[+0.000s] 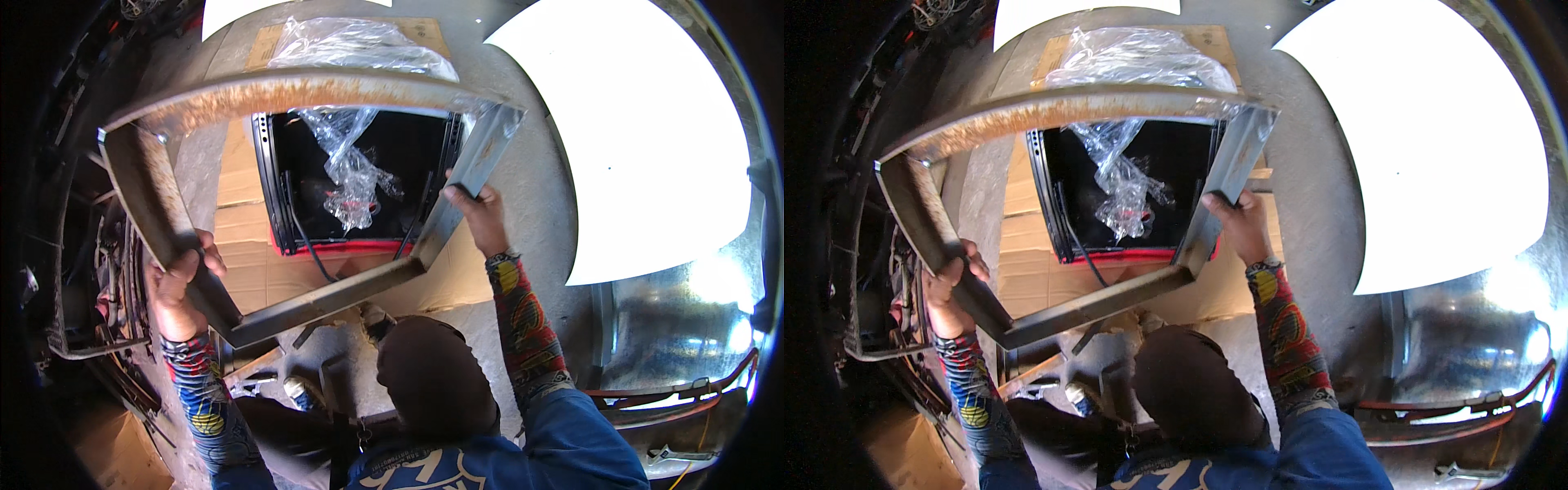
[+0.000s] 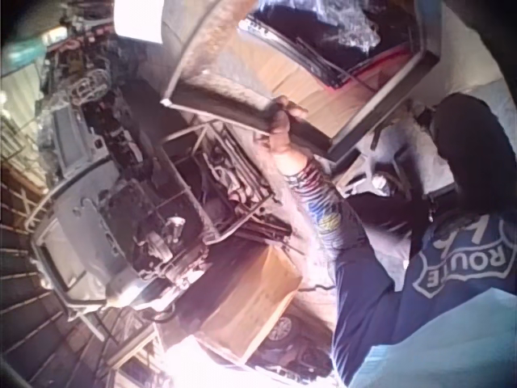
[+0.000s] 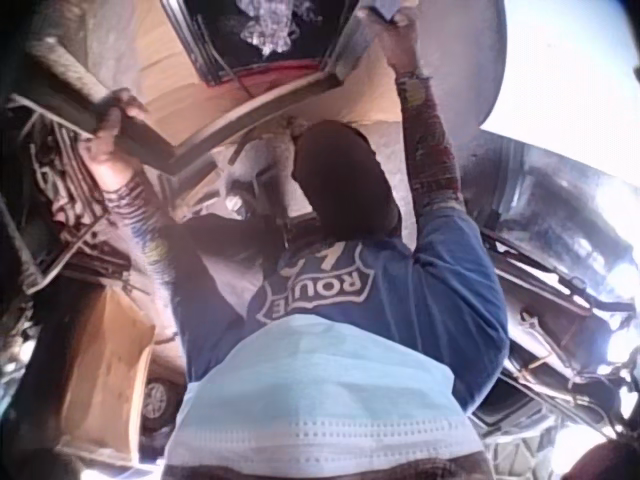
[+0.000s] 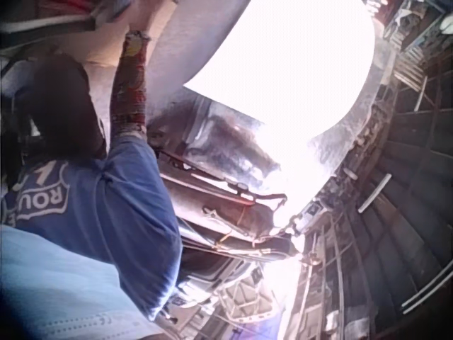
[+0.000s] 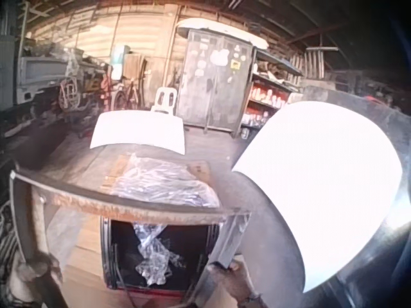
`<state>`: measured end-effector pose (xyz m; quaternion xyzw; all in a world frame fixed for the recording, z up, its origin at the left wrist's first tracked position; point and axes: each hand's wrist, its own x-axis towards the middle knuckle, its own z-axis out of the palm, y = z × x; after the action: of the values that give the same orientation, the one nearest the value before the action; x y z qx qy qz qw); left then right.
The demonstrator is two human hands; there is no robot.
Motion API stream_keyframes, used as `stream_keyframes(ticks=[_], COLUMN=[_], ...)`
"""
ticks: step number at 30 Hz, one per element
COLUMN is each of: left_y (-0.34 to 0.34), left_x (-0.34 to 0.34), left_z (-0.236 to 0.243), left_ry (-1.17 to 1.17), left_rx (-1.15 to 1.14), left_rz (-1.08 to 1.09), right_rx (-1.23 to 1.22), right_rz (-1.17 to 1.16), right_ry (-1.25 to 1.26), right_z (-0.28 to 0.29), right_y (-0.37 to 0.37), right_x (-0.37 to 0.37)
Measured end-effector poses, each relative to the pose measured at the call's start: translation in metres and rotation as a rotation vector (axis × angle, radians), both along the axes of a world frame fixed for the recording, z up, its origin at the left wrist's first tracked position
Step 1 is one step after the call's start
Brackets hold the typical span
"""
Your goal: The person positions a metal frame on a red plastic chair, then sits on the floor and uses a welding torch to join the frame's corners. Sparks are visible as the welds are applied.
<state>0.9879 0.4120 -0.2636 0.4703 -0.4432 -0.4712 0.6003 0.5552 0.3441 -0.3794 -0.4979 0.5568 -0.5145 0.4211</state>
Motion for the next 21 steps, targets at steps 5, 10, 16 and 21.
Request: stream_keyframes(ticks=[5, 10, 16, 21], left_y=[-0.047, -0.102, -0.143, -0.165], left_x=[0.005, 0.011, 0.005, -0.005], left_z=[-0.071, -0.163, -0.245, -0.244], left_ry=[0.146, -0.048, -0.660, -0.854], left_rx=[0.183, 0.248, 0.249, 0.028], left_rz=[0.007, 0.131, 0.421, 0.557], right_rx=[-0.003, 0.095, 0.104, 0.059], right_rz=[-0.054, -0.130, -0.356, -0.433], right_ry=[0.078, 0.259, 0.436, 0.573], right_z=[-0.035, -0.057, -0.077, -0.084], right_y=[-0.010, -0.015, -0.021, -0.031], right_x=[-0.016, -0.017, -0.005, 0.003])
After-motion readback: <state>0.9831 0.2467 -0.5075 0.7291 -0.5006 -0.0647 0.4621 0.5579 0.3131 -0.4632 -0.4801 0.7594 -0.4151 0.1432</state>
